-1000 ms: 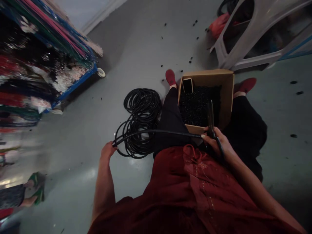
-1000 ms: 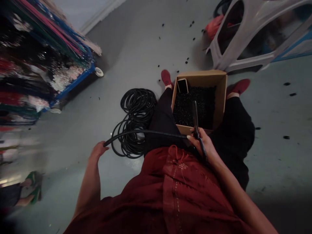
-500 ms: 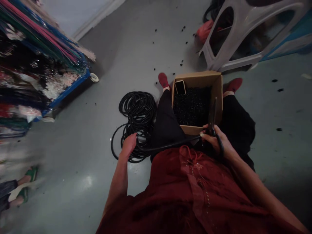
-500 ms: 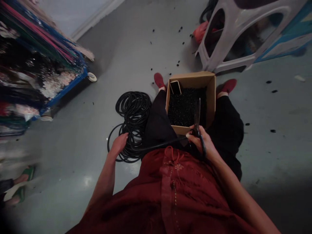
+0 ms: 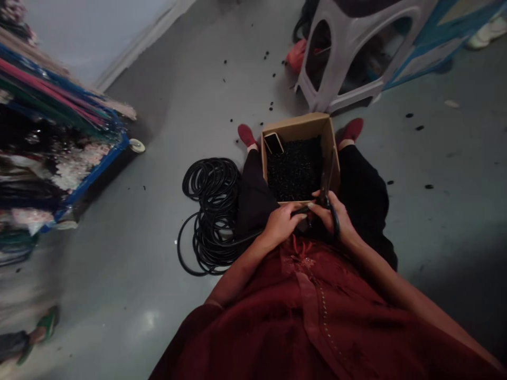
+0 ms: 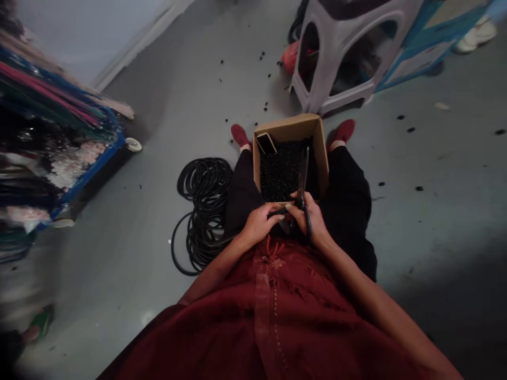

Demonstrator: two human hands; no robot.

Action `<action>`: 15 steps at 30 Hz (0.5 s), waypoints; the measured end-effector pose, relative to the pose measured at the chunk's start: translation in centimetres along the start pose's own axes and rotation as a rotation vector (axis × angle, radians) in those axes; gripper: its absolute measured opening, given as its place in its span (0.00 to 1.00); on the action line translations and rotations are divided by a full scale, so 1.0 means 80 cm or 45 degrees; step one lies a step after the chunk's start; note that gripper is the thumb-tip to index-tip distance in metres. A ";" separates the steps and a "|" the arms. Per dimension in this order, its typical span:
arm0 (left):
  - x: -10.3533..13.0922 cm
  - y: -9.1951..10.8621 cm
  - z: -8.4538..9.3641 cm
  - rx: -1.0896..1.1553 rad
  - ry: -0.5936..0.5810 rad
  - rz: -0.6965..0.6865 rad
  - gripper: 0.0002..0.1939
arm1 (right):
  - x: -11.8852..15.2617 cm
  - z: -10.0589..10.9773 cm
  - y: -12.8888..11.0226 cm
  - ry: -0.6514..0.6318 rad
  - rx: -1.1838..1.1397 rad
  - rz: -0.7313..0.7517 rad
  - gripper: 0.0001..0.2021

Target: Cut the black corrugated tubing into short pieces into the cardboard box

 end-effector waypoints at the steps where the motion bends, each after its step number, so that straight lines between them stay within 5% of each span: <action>1: 0.000 -0.002 0.003 0.015 0.040 0.000 0.13 | 0.000 0.002 0.000 0.013 -0.021 0.002 0.23; 7: -0.009 -0.013 0.036 0.214 0.392 0.043 0.13 | 0.001 0.016 0.008 -0.073 0.126 0.142 0.22; 15: -0.018 -0.005 0.052 0.241 0.446 0.039 0.14 | 0.033 0.033 0.030 -0.275 0.487 0.216 0.25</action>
Point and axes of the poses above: each hand's wrist, its own x-axis away from the middle knuckle, its own z-axis out of the back of the hand, y = z × x, the point moved 6 cm from there along -x, towards the middle knuckle, and after that the axes turned 6 degrees about y, right-handed, at the moved point
